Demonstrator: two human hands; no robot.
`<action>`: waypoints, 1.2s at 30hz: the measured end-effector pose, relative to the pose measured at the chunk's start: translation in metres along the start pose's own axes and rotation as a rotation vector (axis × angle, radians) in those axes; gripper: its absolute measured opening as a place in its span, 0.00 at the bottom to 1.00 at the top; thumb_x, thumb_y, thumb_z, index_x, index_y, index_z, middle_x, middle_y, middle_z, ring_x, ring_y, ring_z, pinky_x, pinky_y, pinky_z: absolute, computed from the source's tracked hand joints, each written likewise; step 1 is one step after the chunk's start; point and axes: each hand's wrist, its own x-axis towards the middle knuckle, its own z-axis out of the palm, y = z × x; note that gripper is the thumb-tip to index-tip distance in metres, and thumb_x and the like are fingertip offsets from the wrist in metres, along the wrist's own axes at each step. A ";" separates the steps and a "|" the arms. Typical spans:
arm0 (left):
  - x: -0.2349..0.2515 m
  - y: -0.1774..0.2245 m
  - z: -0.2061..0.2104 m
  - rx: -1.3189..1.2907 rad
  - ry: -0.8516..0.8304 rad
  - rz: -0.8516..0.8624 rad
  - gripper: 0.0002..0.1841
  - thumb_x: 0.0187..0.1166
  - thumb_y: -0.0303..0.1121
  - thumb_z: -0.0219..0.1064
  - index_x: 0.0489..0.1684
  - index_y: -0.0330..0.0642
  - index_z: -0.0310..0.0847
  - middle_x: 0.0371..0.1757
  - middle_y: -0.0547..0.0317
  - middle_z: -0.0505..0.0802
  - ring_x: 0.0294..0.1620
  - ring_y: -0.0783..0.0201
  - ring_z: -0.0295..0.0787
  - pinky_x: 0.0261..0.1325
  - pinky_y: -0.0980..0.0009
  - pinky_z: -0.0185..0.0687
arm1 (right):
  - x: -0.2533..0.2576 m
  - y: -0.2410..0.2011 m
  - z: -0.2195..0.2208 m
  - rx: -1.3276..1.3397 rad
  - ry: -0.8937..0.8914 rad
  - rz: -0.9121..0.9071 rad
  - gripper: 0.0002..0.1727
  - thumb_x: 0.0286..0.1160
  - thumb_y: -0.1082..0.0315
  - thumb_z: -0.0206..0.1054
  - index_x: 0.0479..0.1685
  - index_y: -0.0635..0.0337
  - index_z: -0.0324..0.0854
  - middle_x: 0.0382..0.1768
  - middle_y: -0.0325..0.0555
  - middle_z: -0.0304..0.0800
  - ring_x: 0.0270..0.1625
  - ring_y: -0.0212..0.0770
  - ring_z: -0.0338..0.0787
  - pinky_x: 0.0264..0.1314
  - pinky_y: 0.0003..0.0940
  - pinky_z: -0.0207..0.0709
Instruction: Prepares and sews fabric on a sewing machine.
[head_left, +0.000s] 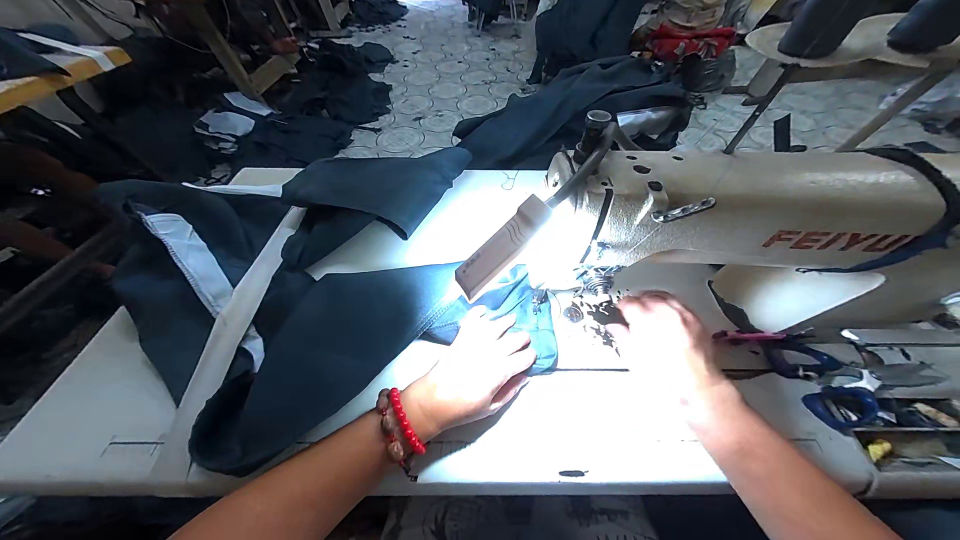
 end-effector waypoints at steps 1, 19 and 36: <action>0.000 0.000 0.001 0.002 0.001 0.004 0.14 0.81 0.40 0.60 0.53 0.49 0.90 0.62 0.56 0.94 0.74 0.43 0.83 0.72 0.29 0.65 | -0.004 -0.001 0.016 0.096 0.119 -0.223 0.11 0.75 0.68 0.68 0.47 0.63 0.93 0.50 0.58 0.94 0.60 0.58 0.92 0.63 0.53 0.84; 0.001 -0.023 0.005 -0.102 0.043 -0.005 0.18 0.84 0.39 0.54 0.59 0.48 0.90 0.66 0.54 0.93 0.78 0.42 0.80 0.74 0.28 0.63 | -0.001 -0.022 0.055 0.463 0.223 -0.543 0.14 0.75 0.73 0.61 0.42 0.69 0.93 0.47 0.58 0.97 0.55 0.52 0.97 0.64 0.40 0.86; 0.006 0.001 0.002 -0.038 0.023 -0.005 0.16 0.85 0.34 0.56 0.52 0.34 0.88 0.52 0.44 0.93 0.57 0.46 0.91 0.64 0.50 0.82 | 0.000 -0.018 0.064 0.540 0.258 -0.551 0.13 0.75 0.73 0.62 0.42 0.67 0.94 0.47 0.57 0.98 0.57 0.51 0.96 0.66 0.40 0.85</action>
